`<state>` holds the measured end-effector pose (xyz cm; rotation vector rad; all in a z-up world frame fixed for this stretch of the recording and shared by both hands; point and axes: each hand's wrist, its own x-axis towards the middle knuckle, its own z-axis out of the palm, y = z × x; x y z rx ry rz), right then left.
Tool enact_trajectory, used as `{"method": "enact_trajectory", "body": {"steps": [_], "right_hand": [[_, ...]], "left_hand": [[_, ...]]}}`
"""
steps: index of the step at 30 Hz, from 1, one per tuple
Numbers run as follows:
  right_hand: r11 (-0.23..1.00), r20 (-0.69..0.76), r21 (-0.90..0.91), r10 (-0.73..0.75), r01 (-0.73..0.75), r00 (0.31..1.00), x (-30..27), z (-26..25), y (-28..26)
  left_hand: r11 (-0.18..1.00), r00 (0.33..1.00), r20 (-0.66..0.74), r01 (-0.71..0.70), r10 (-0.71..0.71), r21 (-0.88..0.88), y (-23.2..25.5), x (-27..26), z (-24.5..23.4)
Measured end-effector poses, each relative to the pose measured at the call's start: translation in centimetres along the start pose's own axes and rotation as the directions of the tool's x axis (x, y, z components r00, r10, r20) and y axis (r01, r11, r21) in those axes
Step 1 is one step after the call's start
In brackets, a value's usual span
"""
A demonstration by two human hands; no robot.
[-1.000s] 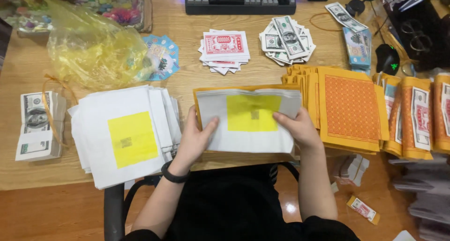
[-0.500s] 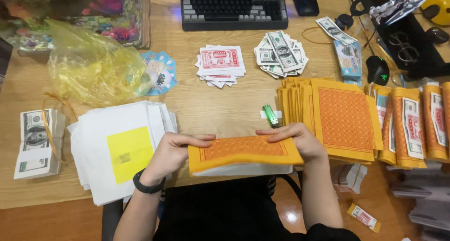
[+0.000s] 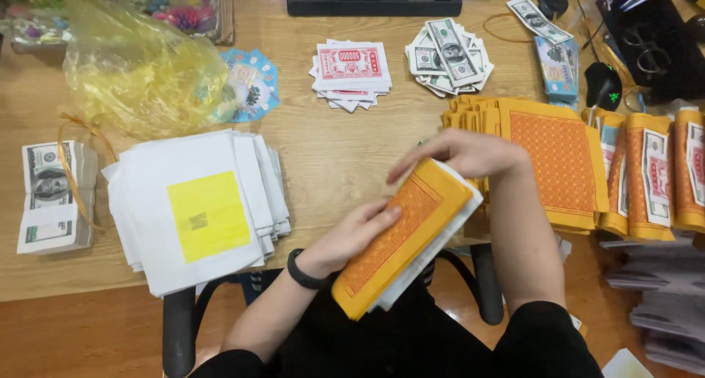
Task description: The person counts stacks of US dollar bills and places them into orange padded envelopes. They also insert red and blue banknotes into the same envelopes, then fold and seal the envelopes. The process is repeated for multiple envelopes.
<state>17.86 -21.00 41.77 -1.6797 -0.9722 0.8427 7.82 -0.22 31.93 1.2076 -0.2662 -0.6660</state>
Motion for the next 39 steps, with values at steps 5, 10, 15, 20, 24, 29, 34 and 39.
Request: {"method": "enact_trajectory", "body": {"steps": [5, 10, 15, 20, 24, 29, 34, 39], "right_hand": [[0.812, -0.620, 0.494, 0.078, 0.312, 0.781, -0.1, 1.7, 6.6], [0.987, -0.785, 0.154, 0.151, -0.047, 0.600, 4.2, 10.4, 5.2], [0.950, -0.759, 0.223, 0.029, 0.218, 0.651, 5.7, 9.6, 8.6], [0.997, -0.636, 0.048, 0.074, -0.056, 0.768, 6.3, 2.9, 4.3], [0.933, -0.935, -0.124, 0.004, -0.338, 0.354, 4.9, -11.0, 7.4], [0.668, -0.903, -0.171, 0.187, -0.725, 0.386, 2.3, -17.1, 12.1], [0.502, -0.825, -0.086, 0.448, -0.861, 0.344, 4.0, -13.9, 10.4], [0.420, -0.821, -0.133, 0.461, -0.897, 0.338, 4.0, -14.9, 12.2]], "left_hand": [[0.923, 0.956, -0.294, -0.130, 0.020, -0.361, 0.3, 0.3, 0.0], [0.919, 0.845, -0.459, -0.371, 0.275, -0.133, -2.9, 2.4, -2.3], [0.929, 0.847, -0.475, -0.340, 0.236, -0.144, -3.1, 1.4, -3.1], [0.933, 0.821, -0.552, -0.301, 0.147, -0.199, -3.4, 1.1, -2.9], [0.931, 0.866, -0.491, -0.246, 0.087, -0.268, -4.3, 1.3, -2.1], [0.920, 0.882, -0.470, -0.206, 0.027, -0.334, -3.8, 1.7, -1.7], [0.858, 0.877, -0.474, -0.182, -0.080, -0.480, -3.0, 1.9, -1.6], [0.835, 0.868, -0.472, -0.141, -0.155, -0.532, -2.3, 1.9, -1.6]]}}
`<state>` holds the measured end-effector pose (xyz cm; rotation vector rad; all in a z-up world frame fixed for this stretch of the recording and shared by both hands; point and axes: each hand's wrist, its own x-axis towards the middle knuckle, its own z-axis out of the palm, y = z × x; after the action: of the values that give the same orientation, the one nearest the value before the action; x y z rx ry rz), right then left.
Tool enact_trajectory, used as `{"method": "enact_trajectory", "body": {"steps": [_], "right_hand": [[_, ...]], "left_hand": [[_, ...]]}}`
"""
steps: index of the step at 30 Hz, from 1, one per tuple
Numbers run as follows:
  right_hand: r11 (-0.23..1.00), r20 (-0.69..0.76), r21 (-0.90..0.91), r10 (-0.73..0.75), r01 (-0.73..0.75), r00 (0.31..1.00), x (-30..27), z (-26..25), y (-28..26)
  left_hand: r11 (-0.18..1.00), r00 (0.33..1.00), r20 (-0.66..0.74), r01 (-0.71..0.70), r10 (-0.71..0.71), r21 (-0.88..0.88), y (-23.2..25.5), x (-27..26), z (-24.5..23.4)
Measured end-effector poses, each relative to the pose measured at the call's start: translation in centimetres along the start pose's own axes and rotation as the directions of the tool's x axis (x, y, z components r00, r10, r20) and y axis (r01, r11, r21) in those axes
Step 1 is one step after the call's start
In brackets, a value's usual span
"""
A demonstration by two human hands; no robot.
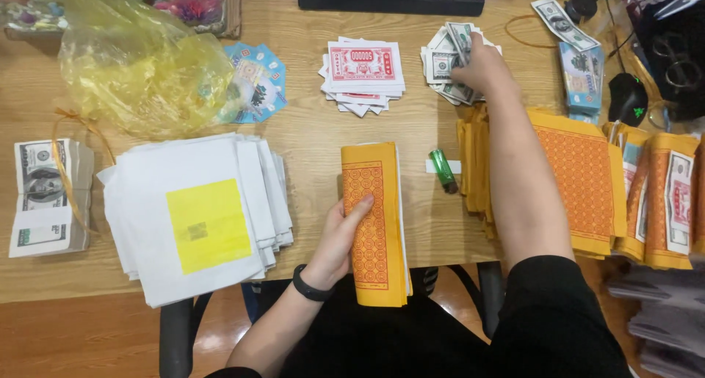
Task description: The person counts stacks of US dollar bills and places them into orange padded envelopes. They also insert red and blue banknotes into the same envelopes, then fold and seal the envelopes. The process is repeated for multiple envelopes.
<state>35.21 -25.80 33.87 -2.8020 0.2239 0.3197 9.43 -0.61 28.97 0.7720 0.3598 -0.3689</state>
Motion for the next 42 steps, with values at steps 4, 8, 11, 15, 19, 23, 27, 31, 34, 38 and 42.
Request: {"method": "enact_trajectory", "body": {"steps": [4, 8, 11, 15, 19, 23, 27, 31, 34, 38, 42], "right_hand": [[0.999, -0.175, 0.029, 0.040, -0.036, 0.984, 4.4, 2.1, 2.9], [0.995, -0.191, 0.102, 0.002, 0.018, 0.982, 4.0, 1.1, 3.9], [0.980, -0.266, 0.188, -0.008, 0.060, 0.964, 4.2, -0.2, 4.1], [0.885, -0.532, 0.112, -0.330, 0.451, 0.779, 1.5, -2.6, 2.8], [0.642, -0.383, 0.225, -0.633, 0.733, 0.673, -10.5, -4.8, -5.0], [0.426, -0.397, 0.032, -0.825, 0.904, 0.403, -16.9, 0.8, -5.0], [0.130, -0.487, -0.222, -0.873, 0.966, 0.006, -22.2, 5.2, -5.5], [0.109, -0.466, -0.224, -0.885, 0.968, -0.008, -23.6, 5.8, -5.1], [0.117, -0.397, -0.255, -0.918, 0.960, 0.006, -23.6, 5.8, -5.0], [0.097, -0.303, -0.296, -0.953, 0.950, 0.003, -23.7, 4.7, -6.0], [0.122, 0.041, -0.051, -0.991, 0.991, 0.124, -22.7, 1.7, -8.3]], "left_hand": [[0.992, 0.993, -0.052, 0.100, -0.105, -0.079, 0.1, 0.1, -0.1], [0.984, 0.987, -0.061, 0.145, -0.152, -0.106, -0.3, 0.5, -0.6], [0.980, 0.980, -0.114, 0.147, -0.162, -0.136, -1.0, 1.2, -1.2], [0.992, 0.993, -0.043, 0.107, -0.110, -0.065, -0.8, 0.8, -1.1], [0.997, 0.996, 0.058, 0.072, -0.074, 0.039, 0.0, 0.4, -1.1], [0.997, 0.997, 0.073, -0.004, -0.001, 0.080, -0.1, 1.2, -1.7], [0.975, 0.981, 0.080, -0.188, 0.179, 0.117, 0.2, 0.7, -1.4], [0.977, 0.979, 0.101, -0.187, 0.177, 0.104, 1.3, -1.0, -0.7], [0.941, 0.978, 0.059, -0.210, 0.201, 0.264, 5.7, -6.3, 3.3], [0.899, 0.931, 0.143, -0.362, 0.335, 0.246, 3.0, -3.0, 0.0], [0.912, 0.926, 0.104, -0.377, 0.364, 0.161, 1.1, -0.5, -2.5]]}}
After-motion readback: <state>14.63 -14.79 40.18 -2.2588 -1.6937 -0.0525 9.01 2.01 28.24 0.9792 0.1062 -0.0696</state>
